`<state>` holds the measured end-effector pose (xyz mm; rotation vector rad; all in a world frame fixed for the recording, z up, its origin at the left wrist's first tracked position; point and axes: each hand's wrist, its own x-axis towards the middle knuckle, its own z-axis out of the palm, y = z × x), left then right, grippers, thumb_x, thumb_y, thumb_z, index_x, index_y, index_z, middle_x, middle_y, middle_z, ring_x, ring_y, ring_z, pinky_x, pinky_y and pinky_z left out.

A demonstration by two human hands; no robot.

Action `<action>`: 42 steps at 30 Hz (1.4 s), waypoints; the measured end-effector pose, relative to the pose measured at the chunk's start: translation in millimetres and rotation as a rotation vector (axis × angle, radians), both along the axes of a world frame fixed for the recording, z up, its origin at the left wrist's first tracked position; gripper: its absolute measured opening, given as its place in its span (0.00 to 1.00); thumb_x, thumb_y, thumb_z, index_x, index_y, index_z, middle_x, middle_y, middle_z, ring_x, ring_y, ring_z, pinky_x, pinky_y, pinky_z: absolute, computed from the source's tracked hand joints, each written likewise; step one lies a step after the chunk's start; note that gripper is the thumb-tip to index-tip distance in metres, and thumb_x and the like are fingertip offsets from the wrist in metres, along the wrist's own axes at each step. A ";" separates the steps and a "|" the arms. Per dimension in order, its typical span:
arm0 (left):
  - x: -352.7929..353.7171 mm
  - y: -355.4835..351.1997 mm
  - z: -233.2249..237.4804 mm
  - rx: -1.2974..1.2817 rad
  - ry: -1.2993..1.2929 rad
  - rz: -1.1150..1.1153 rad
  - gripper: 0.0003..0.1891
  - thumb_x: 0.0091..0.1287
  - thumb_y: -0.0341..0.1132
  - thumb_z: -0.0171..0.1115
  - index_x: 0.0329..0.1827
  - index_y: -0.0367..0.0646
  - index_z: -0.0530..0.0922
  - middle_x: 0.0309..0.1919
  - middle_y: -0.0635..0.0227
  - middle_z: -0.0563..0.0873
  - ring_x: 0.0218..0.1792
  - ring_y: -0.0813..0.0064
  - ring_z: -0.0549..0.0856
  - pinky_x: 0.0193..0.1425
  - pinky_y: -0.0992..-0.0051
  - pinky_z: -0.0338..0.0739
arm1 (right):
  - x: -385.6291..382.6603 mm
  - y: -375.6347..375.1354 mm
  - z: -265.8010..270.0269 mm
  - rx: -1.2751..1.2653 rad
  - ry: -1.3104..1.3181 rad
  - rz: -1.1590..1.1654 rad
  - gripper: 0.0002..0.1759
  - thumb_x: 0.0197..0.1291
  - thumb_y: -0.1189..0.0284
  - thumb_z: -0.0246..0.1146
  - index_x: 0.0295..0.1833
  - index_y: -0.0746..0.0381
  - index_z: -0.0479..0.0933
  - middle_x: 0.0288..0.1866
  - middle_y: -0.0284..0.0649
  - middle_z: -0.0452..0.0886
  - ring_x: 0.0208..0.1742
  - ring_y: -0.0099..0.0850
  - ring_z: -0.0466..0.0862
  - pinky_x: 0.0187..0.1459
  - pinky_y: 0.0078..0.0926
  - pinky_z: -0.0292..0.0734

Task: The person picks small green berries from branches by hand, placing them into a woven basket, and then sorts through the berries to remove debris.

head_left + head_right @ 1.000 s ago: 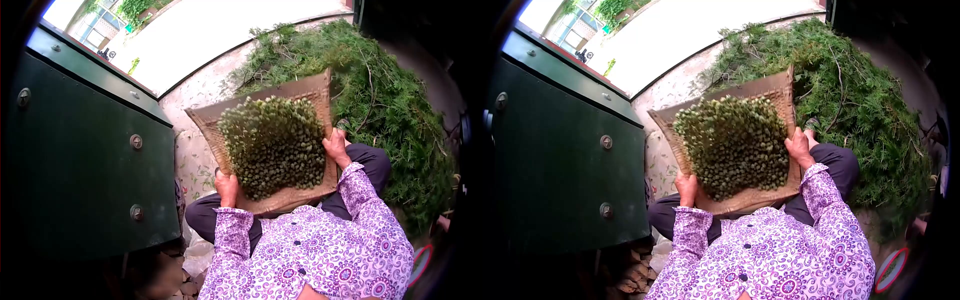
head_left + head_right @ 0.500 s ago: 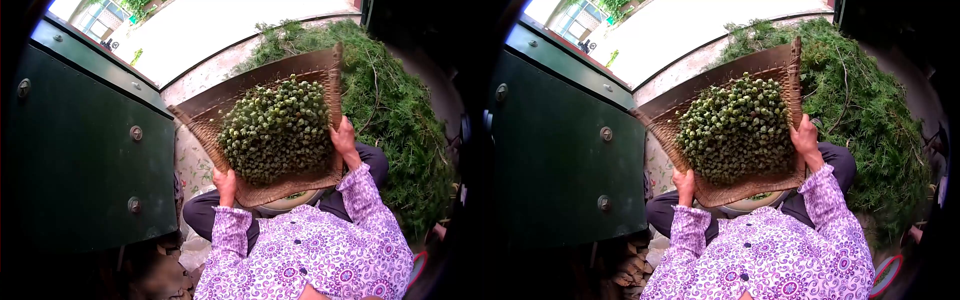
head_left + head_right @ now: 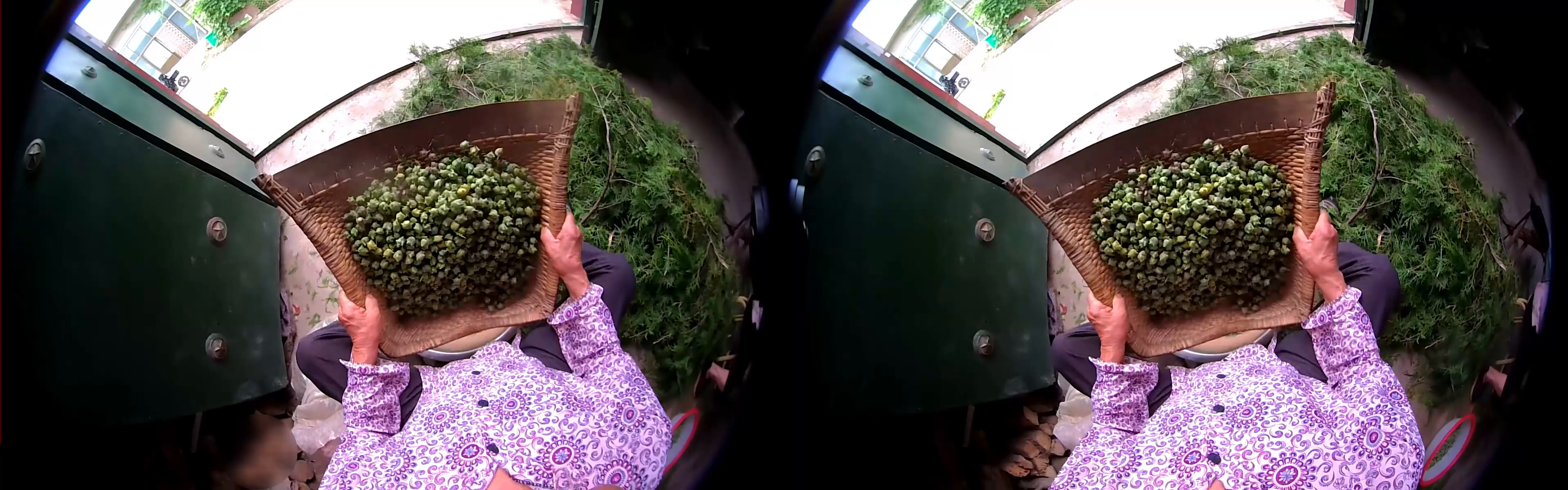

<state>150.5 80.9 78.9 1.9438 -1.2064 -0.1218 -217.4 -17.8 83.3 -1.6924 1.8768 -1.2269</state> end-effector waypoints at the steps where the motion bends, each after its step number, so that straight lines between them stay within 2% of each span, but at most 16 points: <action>1: 2.2 4.2 -8.4 0.046 0.006 0.028 0.12 0.51 0.31 0.58 0.36 0.34 0.73 0.26 0.49 0.81 0.32 0.46 0.80 0.38 0.57 0.74 | -0.8 -1.4 -13.9 0.086 0.056 -0.015 0.14 0.47 0.72 0.61 0.38 0.67 0.68 0.25 0.52 0.76 0.30 0.49 0.78 0.34 0.41 0.73; 3: 5.5 -1.9 -32.5 0.304 0.140 -0.017 0.14 0.51 0.32 0.59 0.40 0.37 0.73 0.28 0.48 0.81 0.34 0.45 0.80 0.39 0.55 0.73 | -4.0 -4.1 -50.8 0.250 0.214 0.096 0.18 0.43 0.70 0.61 0.38 0.69 0.67 0.35 0.60 0.75 0.43 0.55 0.75 0.48 0.45 0.69; 5: 1.0 18.7 -46.8 0.383 0.110 -0.024 0.23 0.50 0.33 0.59 0.52 0.42 0.71 0.33 0.48 0.82 0.37 0.48 0.82 0.42 0.57 0.74 | -14.2 13.6 -77.1 -0.106 0.358 0.121 0.22 0.41 0.71 0.61 0.41 0.72 0.66 0.49 0.71 0.67 0.56 0.61 0.67 0.60 0.45 0.61; 6: 0.4 23.9 -52.5 0.398 0.112 -0.055 0.25 0.50 0.32 0.58 0.54 0.42 0.71 0.33 0.49 0.83 0.38 0.49 0.82 0.42 0.58 0.75 | -12.6 21.8 -80.3 0.214 0.113 0.117 0.23 0.40 0.70 0.60 0.41 0.73 0.66 0.58 0.76 0.56 0.63 0.64 0.55 0.67 0.44 0.50; 9: 3.6 36.3 -64.9 0.436 0.103 -0.078 0.27 0.49 0.31 0.57 0.57 0.43 0.69 0.34 0.51 0.83 0.37 0.50 0.82 0.42 0.59 0.75 | -14.9 24.7 -66.0 0.414 0.070 0.138 0.17 0.42 0.69 0.60 0.34 0.70 0.67 0.40 0.63 0.74 0.47 0.56 0.73 0.47 0.46 0.69; 10: 4.0 29.4 -59.2 0.367 0.131 -0.063 0.26 0.49 0.31 0.57 0.55 0.43 0.71 0.33 0.51 0.83 0.36 0.50 0.82 0.42 0.59 0.75 | -11.8 20.9 -65.8 0.184 0.075 0.137 0.15 0.44 0.70 0.61 0.34 0.68 0.67 0.30 0.54 0.76 0.34 0.52 0.77 0.35 0.46 0.70; 15: 1.0 6.3 -14.2 0.001 0.119 -0.005 0.12 0.50 0.30 0.56 0.37 0.34 0.73 0.27 0.48 0.81 0.31 0.47 0.80 0.38 0.59 0.73 | 9.8 4.5 19.5 -0.086 0.050 0.059 0.15 0.46 0.74 0.62 0.38 0.67 0.67 0.25 0.53 0.76 0.28 0.52 0.77 0.30 0.45 0.71; 18: 8.6 -5.0 -33.1 0.147 0.162 0.043 0.12 0.50 0.30 0.56 0.37 0.34 0.73 0.27 0.48 0.81 0.32 0.46 0.80 0.39 0.57 0.74 | 5.1 -21.4 -20.8 0.030 0.168 0.081 0.14 0.46 0.75 0.60 0.38 0.67 0.65 0.24 0.54 0.76 0.28 0.53 0.77 0.30 0.46 0.71; 22: 4.9 22.2 -55.5 0.351 0.161 -0.008 0.30 0.51 0.33 0.58 0.62 0.50 0.65 0.33 0.48 0.83 0.38 0.48 0.82 0.41 0.59 0.75 | -7.3 3.1 -64.7 -0.046 0.315 0.212 0.17 0.39 0.70 0.61 0.32 0.68 0.66 0.21 0.59 0.70 0.28 0.58 0.74 0.33 0.50 0.68; 23: 6.0 23.0 -60.2 0.390 0.149 0.011 0.30 0.50 0.34 0.59 0.61 0.52 0.66 0.31 0.49 0.83 0.36 0.48 0.83 0.40 0.59 0.76 | -8.1 7.5 -75.6 -0.201 0.428 0.151 0.15 0.40 0.71 0.61 0.30 0.68 0.66 0.22 0.58 0.71 0.28 0.57 0.74 0.33 0.50 0.68; 25: 17.2 22.8 -77.9 0.485 0.154 0.004 0.23 0.49 0.35 0.60 0.50 0.41 0.73 0.27 0.51 0.83 0.31 0.51 0.83 0.36 0.60 0.76 | -7.6 11.6 -77.4 0.131 0.155 0.178 0.14 0.42 0.70 0.60 0.29 0.69 0.65 0.22 0.57 0.71 0.28 0.55 0.75 0.33 0.50 0.68; 27: 9.7 2.2 -56.7 0.266 0.147 0.003 0.09 0.49 0.33 0.60 0.31 0.37 0.76 0.24 0.53 0.83 0.27 0.53 0.82 0.34 0.61 0.75 | -5.3 -1.8 -66.7 -0.085 0.246 0.129 0.14 0.44 0.70 0.60 0.29 0.69 0.65 0.21 0.55 0.73 0.25 0.53 0.75 0.30 0.47 0.70; 33: 25.5 -64.8 30.5 -0.041 0.084 -0.093 0.10 0.51 0.30 0.57 0.34 0.33 0.75 0.26 0.52 0.83 0.28 0.56 0.83 0.36 0.64 0.76 | 5.2 -42.5 38.4 -0.111 0.113 0.046 0.11 0.46 0.71 0.61 0.30 0.66 0.69 0.19 0.45 0.77 0.22 0.39 0.80 0.28 0.35 0.74; 37: 5.5 -68.8 79.0 -0.165 0.380 -0.134 0.11 0.51 0.28 0.56 0.36 0.32 0.74 0.26 0.55 0.83 0.28 0.59 0.83 0.37 0.65 0.76 | 5.4 -60.9 60.4 -0.194 0.007 0.080 0.11 0.47 0.69 0.62 0.33 0.64 0.71 0.23 0.45 0.78 0.25 0.40 0.80 0.30 0.35 0.75; 41: 11.1 -55.3 13.3 0.057 0.030 0.001 0.11 0.47 0.32 0.59 0.32 0.35 0.75 0.24 0.53 0.82 0.27 0.57 0.82 0.36 0.64 0.75 | -2.8 -62.2 1.0 -0.065 0.144 0.085 0.14 0.43 0.67 0.62 0.31 0.66 0.70 0.21 0.47 0.75 0.24 0.45 0.77 0.30 0.40 0.72; 42: 15.2 -39.3 -6.8 0.052 0.178 -0.049 0.09 0.47 0.32 0.60 0.30 0.37 0.76 0.24 0.55 0.82 0.27 0.58 0.82 0.35 0.64 0.75 | -1.7 -49.0 -6.5 -0.008 0.128 0.110 0.14 0.42 0.67 0.62 0.30 0.66 0.70 0.21 0.47 0.74 0.24 0.44 0.77 0.30 0.40 0.72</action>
